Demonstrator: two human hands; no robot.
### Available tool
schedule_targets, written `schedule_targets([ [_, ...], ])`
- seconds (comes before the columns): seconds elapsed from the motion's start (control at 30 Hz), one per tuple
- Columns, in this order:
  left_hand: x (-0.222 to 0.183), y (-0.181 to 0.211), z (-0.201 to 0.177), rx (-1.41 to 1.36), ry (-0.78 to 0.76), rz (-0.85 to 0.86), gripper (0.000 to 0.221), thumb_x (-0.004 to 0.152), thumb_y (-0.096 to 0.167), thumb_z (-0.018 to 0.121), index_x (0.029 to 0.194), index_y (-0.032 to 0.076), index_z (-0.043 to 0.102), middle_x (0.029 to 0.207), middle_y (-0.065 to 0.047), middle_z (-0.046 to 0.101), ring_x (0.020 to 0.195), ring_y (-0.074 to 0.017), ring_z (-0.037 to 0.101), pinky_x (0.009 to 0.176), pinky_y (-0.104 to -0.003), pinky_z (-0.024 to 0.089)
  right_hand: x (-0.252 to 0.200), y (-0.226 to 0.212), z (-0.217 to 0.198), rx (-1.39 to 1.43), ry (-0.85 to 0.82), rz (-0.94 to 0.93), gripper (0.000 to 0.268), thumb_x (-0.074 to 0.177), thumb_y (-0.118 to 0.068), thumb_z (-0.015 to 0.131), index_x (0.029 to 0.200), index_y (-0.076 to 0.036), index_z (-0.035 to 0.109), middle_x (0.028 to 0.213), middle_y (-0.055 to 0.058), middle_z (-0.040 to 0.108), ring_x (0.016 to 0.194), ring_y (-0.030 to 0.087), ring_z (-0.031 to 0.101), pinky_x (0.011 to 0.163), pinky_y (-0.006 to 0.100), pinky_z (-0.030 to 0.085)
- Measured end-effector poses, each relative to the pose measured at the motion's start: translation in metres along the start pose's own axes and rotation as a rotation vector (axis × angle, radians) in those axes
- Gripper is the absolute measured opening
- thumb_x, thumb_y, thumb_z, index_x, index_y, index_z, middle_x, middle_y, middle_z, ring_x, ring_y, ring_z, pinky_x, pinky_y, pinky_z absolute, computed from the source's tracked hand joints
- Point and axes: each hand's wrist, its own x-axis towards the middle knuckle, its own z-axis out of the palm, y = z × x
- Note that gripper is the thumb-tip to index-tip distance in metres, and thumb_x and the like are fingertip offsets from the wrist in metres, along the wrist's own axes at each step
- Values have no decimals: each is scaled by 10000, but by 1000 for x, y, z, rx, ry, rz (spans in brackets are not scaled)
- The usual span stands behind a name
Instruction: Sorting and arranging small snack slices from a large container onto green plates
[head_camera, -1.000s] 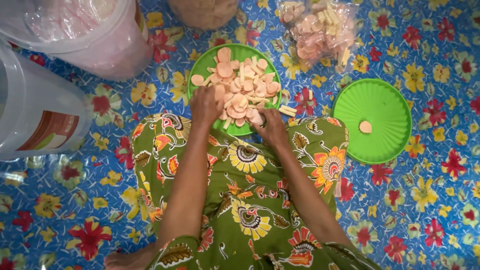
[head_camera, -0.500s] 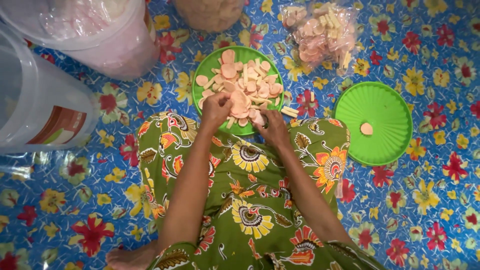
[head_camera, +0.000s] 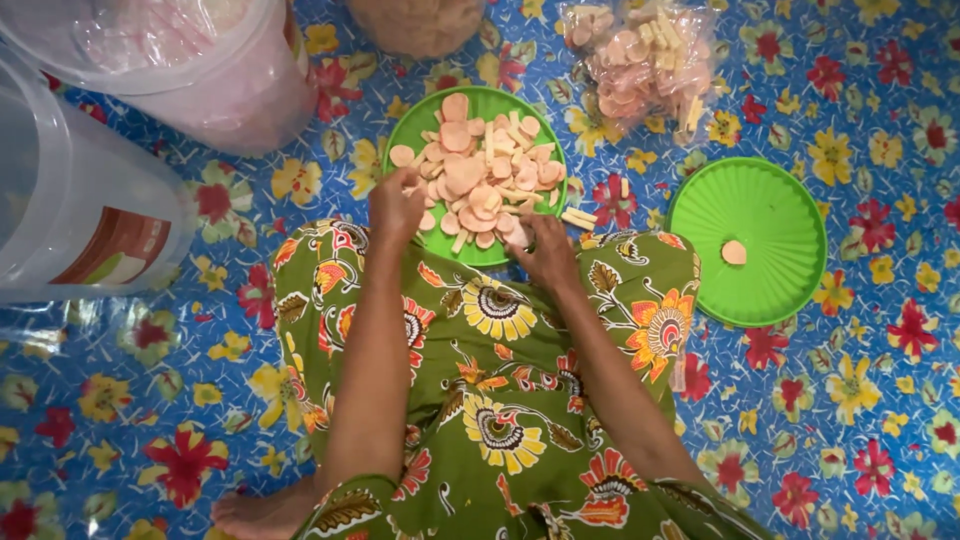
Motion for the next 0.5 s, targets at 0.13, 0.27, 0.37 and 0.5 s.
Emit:
schedule_targets([
  [0.13, 3, -41, 20, 351, -113, 12, 215, 693, 116, 696, 895, 190, 697, 833, -35, 654, 859, -287, 651, 772, -403, 543, 2, -2, -1, 4, -8, 21, 478, 691, -310, 743, 1125, -243, 555, 1100, 11, 506, 1092, 254, 505, 856, 466, 442],
  [0.27, -3, -29, 23, 482, -213, -16, 265, 663, 130, 706, 925, 136, 670, 912, -77, 573, 889, -320, 638, 771, -462, 538, 4, 1, 3, 7, -23, 29, 486, 689, -311, 748, 1128, -240, 552, 1103, 9, 504, 1097, 253, 505, 866, 469, 440],
  [0.37, 0, -28, 29, 524, -225, -12, 171, 709, 110, 659, 880, 117, 667, 931, -93, 531, 857, -356, 642, 751, -482, 537, 3, 1, 1, 15, -15, 15, 476, 694, -307, 748, 1124, -234, 555, 1099, 12, 506, 1093, 254, 505, 864, 471, 442],
  [0.5, -6, -12, 18, 457, -192, -23, 35, 731, 174, 676, 761, 157, 675, 899, -81, 514, 814, -379, 638, 753, -499, 532, 3, 1, 2, 18, -7, 7, 471, 697, -314, 746, 1119, -225, 555, 1089, 14, 513, 1089, 254, 508, 861, 472, 443],
])
